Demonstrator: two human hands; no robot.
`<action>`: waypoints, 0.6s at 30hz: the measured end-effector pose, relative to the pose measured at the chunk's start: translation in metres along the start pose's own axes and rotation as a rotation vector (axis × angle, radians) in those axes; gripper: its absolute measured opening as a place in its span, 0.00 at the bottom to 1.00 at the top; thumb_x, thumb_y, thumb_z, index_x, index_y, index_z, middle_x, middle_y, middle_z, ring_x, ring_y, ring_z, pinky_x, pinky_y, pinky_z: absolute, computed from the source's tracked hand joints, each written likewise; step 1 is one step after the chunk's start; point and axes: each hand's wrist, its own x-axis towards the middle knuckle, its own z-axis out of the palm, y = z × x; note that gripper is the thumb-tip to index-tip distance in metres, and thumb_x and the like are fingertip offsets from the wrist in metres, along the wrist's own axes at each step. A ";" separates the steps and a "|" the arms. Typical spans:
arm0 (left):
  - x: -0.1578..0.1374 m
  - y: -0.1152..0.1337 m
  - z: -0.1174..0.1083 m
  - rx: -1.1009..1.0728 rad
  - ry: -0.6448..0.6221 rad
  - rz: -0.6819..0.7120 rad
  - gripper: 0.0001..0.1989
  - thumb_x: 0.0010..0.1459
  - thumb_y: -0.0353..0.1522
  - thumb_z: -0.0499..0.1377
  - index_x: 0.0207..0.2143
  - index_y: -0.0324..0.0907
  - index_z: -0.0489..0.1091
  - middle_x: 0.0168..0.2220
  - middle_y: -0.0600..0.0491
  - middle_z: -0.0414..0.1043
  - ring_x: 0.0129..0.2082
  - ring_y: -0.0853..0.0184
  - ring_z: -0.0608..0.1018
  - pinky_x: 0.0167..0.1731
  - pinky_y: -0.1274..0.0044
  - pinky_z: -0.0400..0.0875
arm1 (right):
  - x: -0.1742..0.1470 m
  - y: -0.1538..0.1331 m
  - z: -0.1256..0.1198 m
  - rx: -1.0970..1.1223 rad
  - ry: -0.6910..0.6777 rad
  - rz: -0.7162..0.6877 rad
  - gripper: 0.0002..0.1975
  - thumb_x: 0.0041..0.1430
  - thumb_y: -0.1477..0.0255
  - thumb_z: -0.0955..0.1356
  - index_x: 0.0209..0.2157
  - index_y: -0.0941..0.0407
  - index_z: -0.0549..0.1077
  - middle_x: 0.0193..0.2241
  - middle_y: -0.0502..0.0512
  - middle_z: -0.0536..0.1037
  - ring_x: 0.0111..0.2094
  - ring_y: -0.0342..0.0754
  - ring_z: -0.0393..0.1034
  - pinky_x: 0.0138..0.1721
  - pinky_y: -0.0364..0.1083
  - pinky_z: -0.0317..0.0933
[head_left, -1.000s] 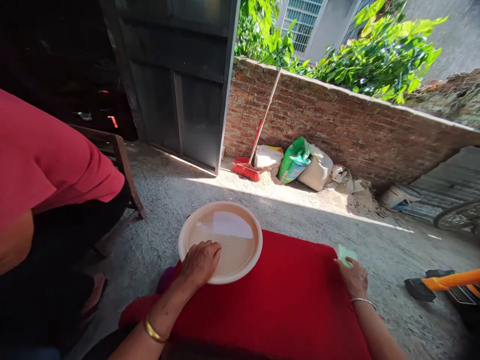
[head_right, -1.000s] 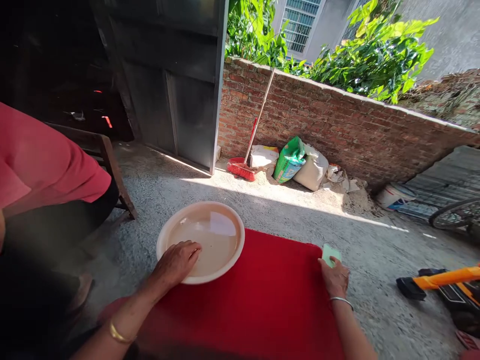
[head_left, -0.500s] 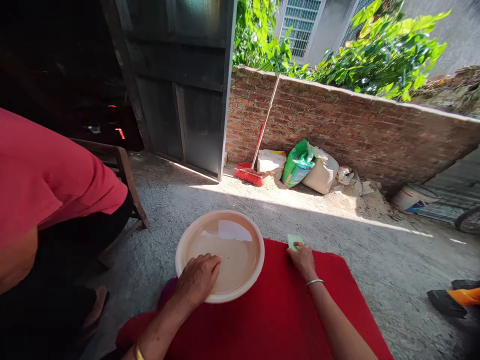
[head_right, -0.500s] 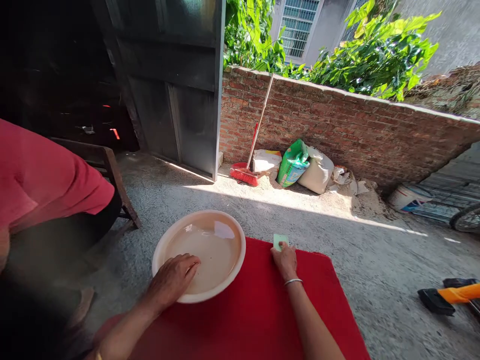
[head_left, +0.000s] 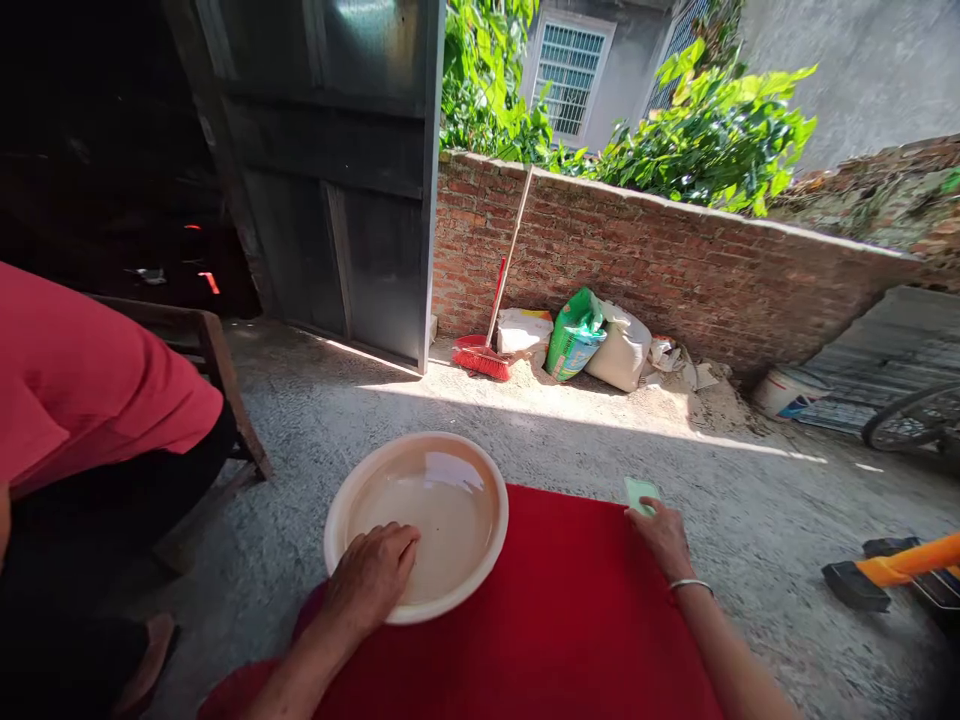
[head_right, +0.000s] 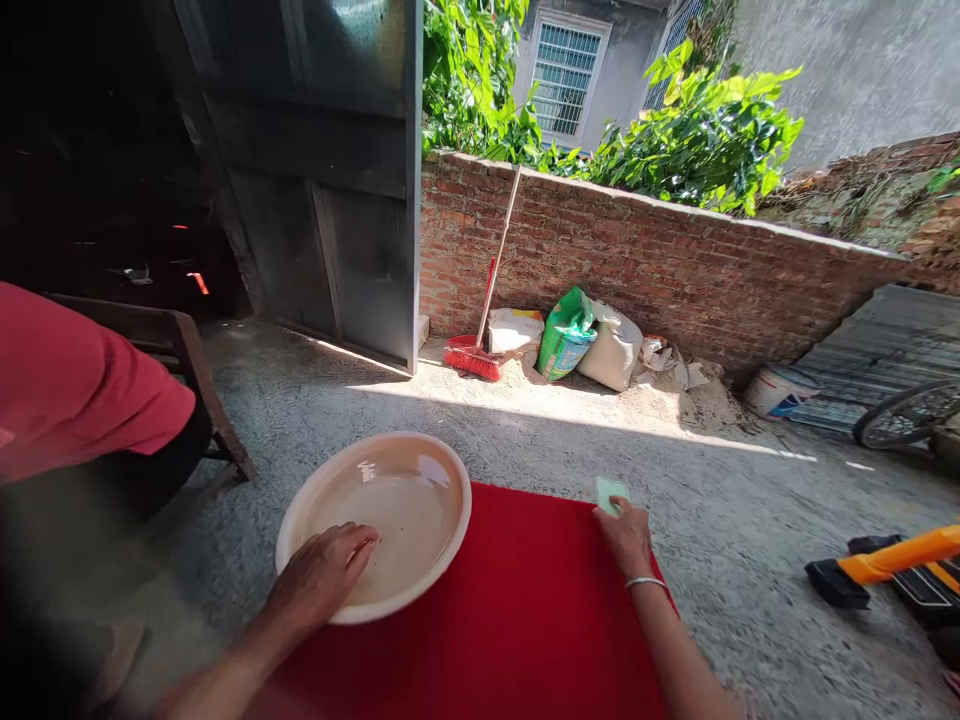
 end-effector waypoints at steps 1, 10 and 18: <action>0.000 0.000 0.000 0.003 -0.002 0.001 0.14 0.66 0.29 0.50 0.43 0.47 0.75 0.43 0.50 0.79 0.47 0.63 0.78 0.46 0.73 0.65 | 0.008 0.011 -0.010 -0.032 0.003 0.063 0.26 0.50 0.64 0.66 0.48 0.62 0.78 0.35 0.67 0.80 0.41 0.64 0.76 0.39 0.53 0.65; -0.001 0.000 0.000 0.012 -0.006 -0.016 0.14 0.66 0.30 0.50 0.43 0.47 0.76 0.43 0.50 0.78 0.46 0.62 0.77 0.47 0.71 0.66 | -0.039 -0.072 0.073 0.059 -0.203 -0.144 0.23 0.50 0.68 0.69 0.49 0.58 0.78 0.45 0.66 0.76 0.45 0.58 0.74 0.45 0.50 0.63; -0.002 -0.005 0.001 0.000 0.026 -0.011 0.14 0.66 0.29 0.51 0.44 0.47 0.76 0.44 0.50 0.79 0.46 0.61 0.78 0.46 0.71 0.67 | -0.096 -0.101 0.097 0.353 -0.373 -0.400 0.17 0.37 0.65 0.76 0.34 0.49 0.82 0.35 0.48 0.76 0.36 0.48 0.72 0.38 0.44 0.65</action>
